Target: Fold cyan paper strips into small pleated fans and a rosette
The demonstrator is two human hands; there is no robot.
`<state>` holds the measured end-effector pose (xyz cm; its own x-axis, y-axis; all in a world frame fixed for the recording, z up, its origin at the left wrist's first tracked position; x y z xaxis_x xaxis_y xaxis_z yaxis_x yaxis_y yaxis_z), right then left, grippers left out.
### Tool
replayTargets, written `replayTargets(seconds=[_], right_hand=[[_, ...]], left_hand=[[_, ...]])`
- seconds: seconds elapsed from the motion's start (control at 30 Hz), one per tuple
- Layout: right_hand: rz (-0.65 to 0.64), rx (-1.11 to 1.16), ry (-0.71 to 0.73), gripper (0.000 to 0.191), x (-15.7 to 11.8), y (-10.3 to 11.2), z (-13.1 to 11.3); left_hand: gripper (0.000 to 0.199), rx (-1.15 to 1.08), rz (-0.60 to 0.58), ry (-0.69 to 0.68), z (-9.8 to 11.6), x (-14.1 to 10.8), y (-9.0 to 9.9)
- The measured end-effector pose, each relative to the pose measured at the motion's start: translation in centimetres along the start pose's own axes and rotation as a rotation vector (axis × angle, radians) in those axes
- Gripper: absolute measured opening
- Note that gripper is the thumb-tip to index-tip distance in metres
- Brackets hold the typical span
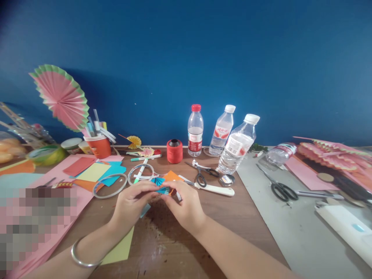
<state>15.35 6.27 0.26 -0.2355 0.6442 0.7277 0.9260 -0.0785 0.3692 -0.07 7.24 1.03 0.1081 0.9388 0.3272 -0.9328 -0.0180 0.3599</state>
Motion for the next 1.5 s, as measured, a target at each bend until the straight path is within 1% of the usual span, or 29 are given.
replayTargets(seconds=[0.23, 0.8, 1.07, 1.27, 1.4, 1.5], right_hand=[[0.005, 0.011, 0.005, 0.02, 0.1, 0.1, 0.0], [-0.025, -0.078, 0.068, 0.017, 0.2, 0.2, -0.4], [-0.018, -0.061, 0.067, 0.015, 0.2, 0.2, -0.5], [-0.019, -0.094, 0.058, 0.011, 0.1, 0.1, -0.6], [-0.015, -0.081, 0.043, 0.012, 0.1, 0.0, -0.6], [-0.025, -0.024, 0.035, 0.013, 0.3, 0.0, -0.5]], left_hand=[[0.01, -0.001, 0.016, -0.002, 0.0, -0.1, 0.1], [0.002, 0.05, 0.058, 0.023, 0.1, -0.3, 0.2], [0.005, 0.108, 0.059, -0.006, 0.3, -0.3, 0.2], [0.009, 0.227, 0.051, -0.046, 0.8, -0.6, 0.1], [0.009, 0.22, 0.049, -0.082, 1.0, -0.7, 0.2], [0.008, 0.201, 0.046, -0.091, 0.9, -0.6, 0.4]])
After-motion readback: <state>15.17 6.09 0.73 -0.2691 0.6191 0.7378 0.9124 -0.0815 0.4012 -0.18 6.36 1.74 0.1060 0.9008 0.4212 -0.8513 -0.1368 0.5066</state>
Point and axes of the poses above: each hand's wrist, its own x-axis towards the middle knuckle, its own y-axis out of the back of the hand, z = x × y, the point moved 4 cm from there along x, towards the middle knuckle, and after that the axes turned 14 degrees about y, right-handed, at the moved point
